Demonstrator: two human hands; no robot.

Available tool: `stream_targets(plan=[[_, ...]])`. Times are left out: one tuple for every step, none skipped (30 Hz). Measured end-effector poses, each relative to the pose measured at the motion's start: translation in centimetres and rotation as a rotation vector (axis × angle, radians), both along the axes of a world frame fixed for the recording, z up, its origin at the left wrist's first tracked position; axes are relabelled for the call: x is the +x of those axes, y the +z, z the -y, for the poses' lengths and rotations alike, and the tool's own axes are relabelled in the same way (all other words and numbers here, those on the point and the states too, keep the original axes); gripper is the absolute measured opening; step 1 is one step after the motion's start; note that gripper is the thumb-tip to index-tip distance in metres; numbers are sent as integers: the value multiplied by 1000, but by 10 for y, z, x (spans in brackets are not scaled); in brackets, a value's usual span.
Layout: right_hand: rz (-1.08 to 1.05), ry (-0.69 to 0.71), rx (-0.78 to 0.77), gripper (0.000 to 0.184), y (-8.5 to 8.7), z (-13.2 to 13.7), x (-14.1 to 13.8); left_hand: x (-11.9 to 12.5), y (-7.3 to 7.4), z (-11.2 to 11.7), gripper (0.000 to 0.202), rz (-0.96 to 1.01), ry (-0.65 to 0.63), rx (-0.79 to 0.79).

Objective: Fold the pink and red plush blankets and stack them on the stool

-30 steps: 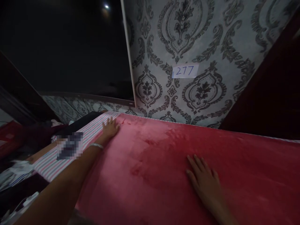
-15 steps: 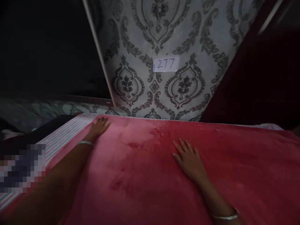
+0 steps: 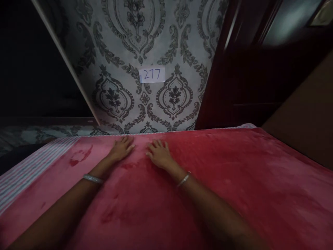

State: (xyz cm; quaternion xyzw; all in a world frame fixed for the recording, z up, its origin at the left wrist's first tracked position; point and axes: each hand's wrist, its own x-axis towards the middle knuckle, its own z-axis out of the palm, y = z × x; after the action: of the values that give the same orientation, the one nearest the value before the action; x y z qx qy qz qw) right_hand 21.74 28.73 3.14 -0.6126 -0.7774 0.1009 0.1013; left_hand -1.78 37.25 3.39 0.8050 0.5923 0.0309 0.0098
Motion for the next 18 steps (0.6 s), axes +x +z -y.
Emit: stream_targets(plan=[[0, 49, 1, 60, -1, -9, -8, 9, -5, 2, 62, -19, -15, -13], [5, 86, 2, 60, -3, -18, -13, 15, -11, 4, 63, -31, -20, -13], [12, 113, 3, 61, -7, -25, -13, 17, -15, 6, 63, -39, -19, -10], [18, 126, 5, 61, -11, -30, -10, 16, -19, 6, 63, -43, -20, -6], [24, 120, 8, 62, -16, -35, -1, 14, -21, 6, 64, -46, -25, 0], [29, 98, 12, 62, -20, -39, 11, 11, -23, 5, 64, -49, -33, 10], [38, 62, 13, 62, -23, -41, 27, 8, -24, 3, 64, -53, -38, 26], [51, 14, 10, 61, -25, -43, 46, 6, -24, 2, 64, -58, -38, 38], [69, -40, 4, 61, -27, -44, 68, 4, -24, 0, 64, -62, -36, 41], [90, -95, -4, 60, -28, -44, 92, 3, -23, -1, 64, -62, -32, 38], [110, -144, -11, 60, -29, -44, 117, 2, -23, -1, 65, -59, -28, 26], [129, -189, -16, 59, -29, -43, 142, 2, -22, -2, 66, -55, -25, 11], [146, -232, -19, 59, -30, -41, 167, 1, -22, -2, 68, -49, -27, 0], [160, -274, -19, 59, -31, -39, 191, 1, -23, -3, 70, -41, -30, 0], [170, -315, -19, 59, -31, -36, 215, -1, -24, -4, 71, -30, -37, 13], [173, -351, -20, 59, -32, -33, 238, -2, -25, -5, 71, -17, -49, 36], [170, -382, -22, 59, -32, -28, 259, -3, -26, -6, 69, 1, -59, 60], [163, -413, -28, 60, -31, -24, 280, -5, -26, -8, 67, 25, -84, 86]])
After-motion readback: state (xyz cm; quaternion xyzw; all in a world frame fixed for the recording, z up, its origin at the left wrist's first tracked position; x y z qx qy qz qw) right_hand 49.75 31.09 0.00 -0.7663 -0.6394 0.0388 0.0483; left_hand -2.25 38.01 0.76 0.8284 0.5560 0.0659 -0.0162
